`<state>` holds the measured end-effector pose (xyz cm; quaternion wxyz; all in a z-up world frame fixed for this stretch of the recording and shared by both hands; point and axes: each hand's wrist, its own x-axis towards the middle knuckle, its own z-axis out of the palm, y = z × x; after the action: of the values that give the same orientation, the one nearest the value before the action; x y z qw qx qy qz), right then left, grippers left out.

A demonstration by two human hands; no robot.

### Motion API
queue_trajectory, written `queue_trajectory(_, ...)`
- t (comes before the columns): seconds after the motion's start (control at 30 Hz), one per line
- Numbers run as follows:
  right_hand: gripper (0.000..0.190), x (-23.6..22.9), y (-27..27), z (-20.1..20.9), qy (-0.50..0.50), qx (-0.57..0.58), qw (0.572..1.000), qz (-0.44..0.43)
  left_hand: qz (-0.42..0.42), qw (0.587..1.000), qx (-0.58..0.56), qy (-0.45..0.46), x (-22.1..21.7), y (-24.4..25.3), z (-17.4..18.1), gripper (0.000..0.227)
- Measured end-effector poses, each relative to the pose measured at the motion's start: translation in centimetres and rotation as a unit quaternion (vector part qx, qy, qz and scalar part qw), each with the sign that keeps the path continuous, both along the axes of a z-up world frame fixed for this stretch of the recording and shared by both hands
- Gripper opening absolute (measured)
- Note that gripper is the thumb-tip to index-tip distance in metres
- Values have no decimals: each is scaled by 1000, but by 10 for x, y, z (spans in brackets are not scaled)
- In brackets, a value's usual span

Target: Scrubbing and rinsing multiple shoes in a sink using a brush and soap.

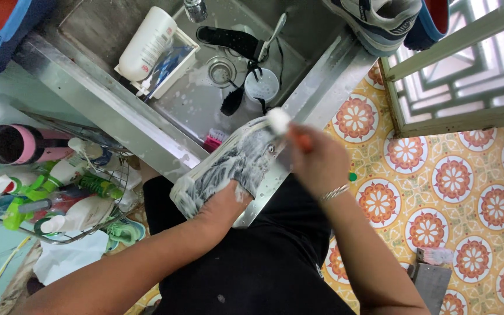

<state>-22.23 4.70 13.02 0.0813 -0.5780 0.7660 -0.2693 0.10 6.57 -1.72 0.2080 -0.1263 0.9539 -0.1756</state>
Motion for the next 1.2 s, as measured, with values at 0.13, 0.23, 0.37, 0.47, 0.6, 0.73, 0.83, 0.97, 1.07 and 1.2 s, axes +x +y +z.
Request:
queue_trajectory(0.13,25,24,8,18,75,-48,987,136,-86,976,-179,-92,-7,-2,19,38)
queue_trajectory(0.23,19,3,1,-4,-18,-12,992,121,17,996,-77,41,-7,3,2,47)
queue_trajectory(0.37,20,14,1,-1,9,2,999,49,249,938,114,211,-4,17,-36,50)
queue_trajectory(0.47,20,31,-9,11,-5,-45,991,129,343,890,194,230,0,12,-26,46)
queue_trajectory(0.6,18,-13,-62,-26,102,33,994,-11,586,536,410,449,13,-38,72,42)
queue_trajectory(0.73,18,-28,-122,-61,129,32,991,24,377,866,259,205,39,-78,81,23)
queue_trajectory(0.83,14,-29,-165,-107,162,86,979,86,425,808,346,214,43,-104,94,22)
queue_trajectory(0.97,23,-9,-196,-179,124,21,985,121,484,733,357,319,31,-125,82,21)
queue_trajectory(1.07,47,23,-205,-169,-319,136,937,43,488,726,340,345,12,-137,50,20)
queue_trajectory(1.2,55,52,-210,-137,-798,269,537,-37,500,709,349,353,-17,-170,33,20)
